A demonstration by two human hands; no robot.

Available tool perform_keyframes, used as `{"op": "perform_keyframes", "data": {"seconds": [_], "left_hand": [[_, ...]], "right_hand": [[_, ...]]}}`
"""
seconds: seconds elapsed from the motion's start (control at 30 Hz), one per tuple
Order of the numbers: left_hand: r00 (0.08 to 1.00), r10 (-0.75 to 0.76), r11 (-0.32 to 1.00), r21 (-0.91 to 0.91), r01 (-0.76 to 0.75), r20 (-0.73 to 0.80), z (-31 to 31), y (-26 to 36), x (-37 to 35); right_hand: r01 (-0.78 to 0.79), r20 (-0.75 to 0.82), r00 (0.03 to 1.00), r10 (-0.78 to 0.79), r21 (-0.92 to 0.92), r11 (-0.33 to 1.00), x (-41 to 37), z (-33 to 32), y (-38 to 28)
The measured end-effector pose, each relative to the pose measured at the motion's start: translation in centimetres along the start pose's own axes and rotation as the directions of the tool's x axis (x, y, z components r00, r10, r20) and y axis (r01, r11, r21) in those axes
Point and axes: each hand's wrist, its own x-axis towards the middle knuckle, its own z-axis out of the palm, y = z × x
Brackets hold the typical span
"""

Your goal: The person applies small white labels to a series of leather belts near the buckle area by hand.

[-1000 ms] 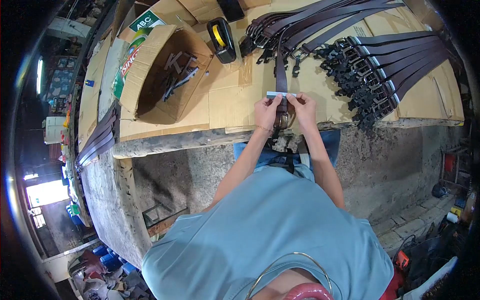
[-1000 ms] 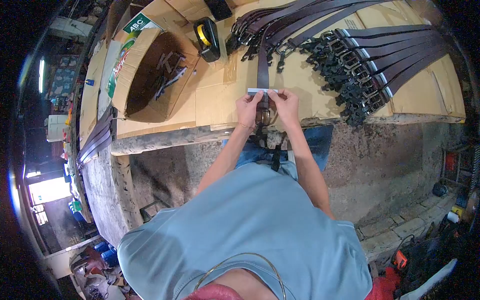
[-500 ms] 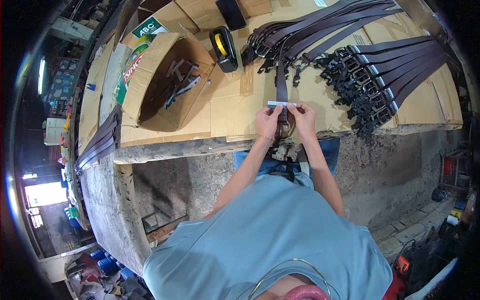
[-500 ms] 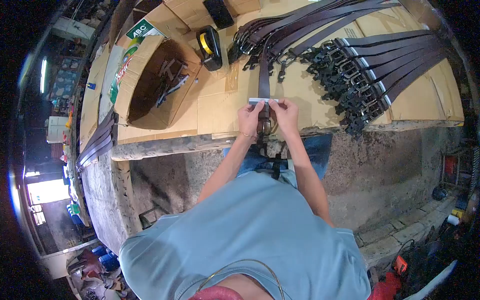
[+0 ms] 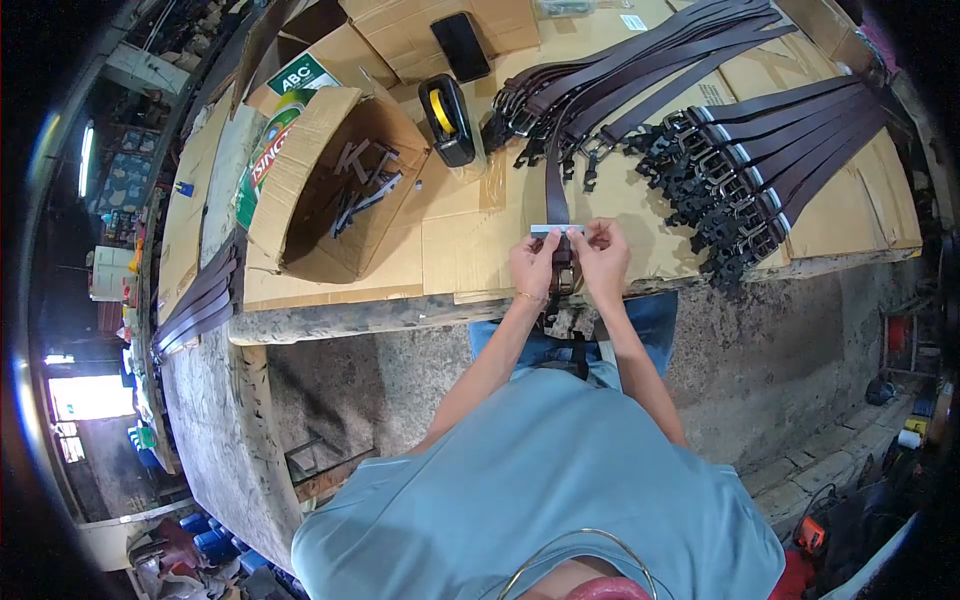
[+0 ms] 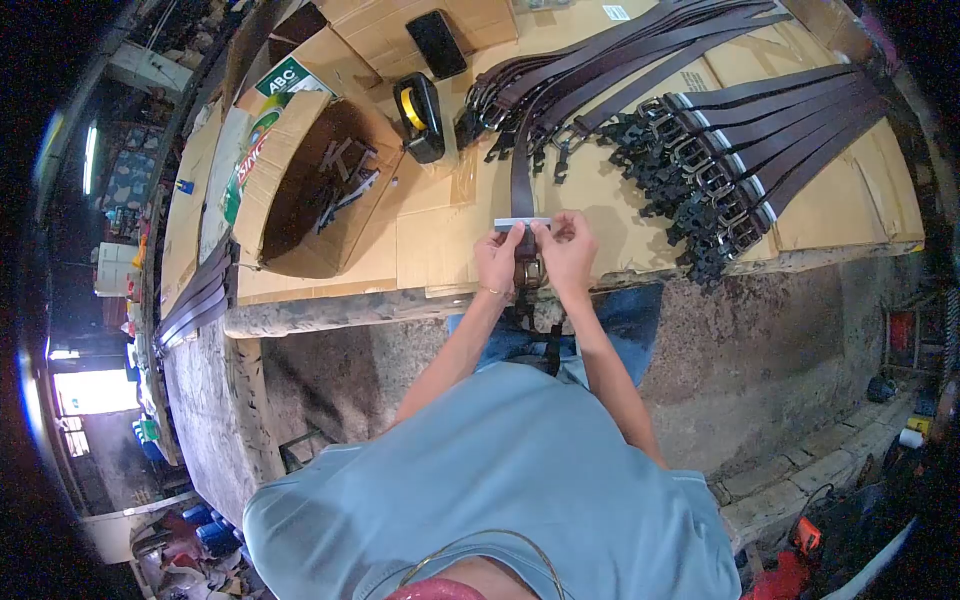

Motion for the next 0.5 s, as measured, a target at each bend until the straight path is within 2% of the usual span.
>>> {"op": "perform_keyframes", "data": {"seconds": [0.03, 0.1, 0.13, 0.23, 0.3, 0.33, 0.4, 0.43, 0.5], "left_hand": [[1.000, 0.024, 0.999, 0.032, -0.024, -0.012, -0.1, -0.4, 0.1], [0.999, 0.047, 0.997, 0.069, -0.046, -0.015, -0.4, -0.9, 0.4], [0.997, 0.070, 0.992, 0.107, -0.068, -0.017, -0.4, -1.1, 0.5], [0.996, 0.090, 0.996, 0.021, -0.090, -0.017, -0.1, -1.0, 0.3], [0.996, 0.085, 0.996, 0.029, -0.084, -0.022, 0.0, -0.8, 0.2], [0.997, 0.080, 0.996, 0.036, -0.079, -0.024, 0.1, -0.8, 0.1], [0.996, 0.083, 0.995, 0.061, -0.082, -0.014, -0.1, -0.7, 0.2], [0.996, 0.084, 0.993, 0.088, -0.083, -0.005, -0.2, -0.7, 0.2], [0.995, 0.099, 0.990, 0.103, -0.098, -0.008, -0.2, -0.8, 0.2]], "right_hand": [[0.001, 0.000, 1.000, -0.001, -0.001, 1.000, -0.3, -0.2, -0.6], [0.033, 0.047, 0.999, -0.024, -0.198, 0.980, -0.7, -0.5, -1.4], [0.034, 0.044, 0.999, -0.025, -0.199, 0.980, -0.9, -0.4, -1.0], [0.118, 0.027, 0.993, -0.115, -0.245, 0.962, -1.2, 0.0, -0.6], [0.016, 0.046, 0.999, -0.009, -0.162, 0.987, -1.2, 0.2, -0.9], [0.016, 0.045, 0.999, -0.009, -0.162, 0.987, -1.2, 0.3, -0.7], [-0.123, 0.070, 0.991, 0.118, 0.071, 0.990, -0.9, 0.8, 0.0], [-0.122, 0.070, 0.991, 0.117, 0.070, 0.990, -0.8, 1.0, 0.4], [-0.168, 0.120, 0.982, 0.144, 0.223, 0.960, -0.6, 1.3, 1.0]]}}
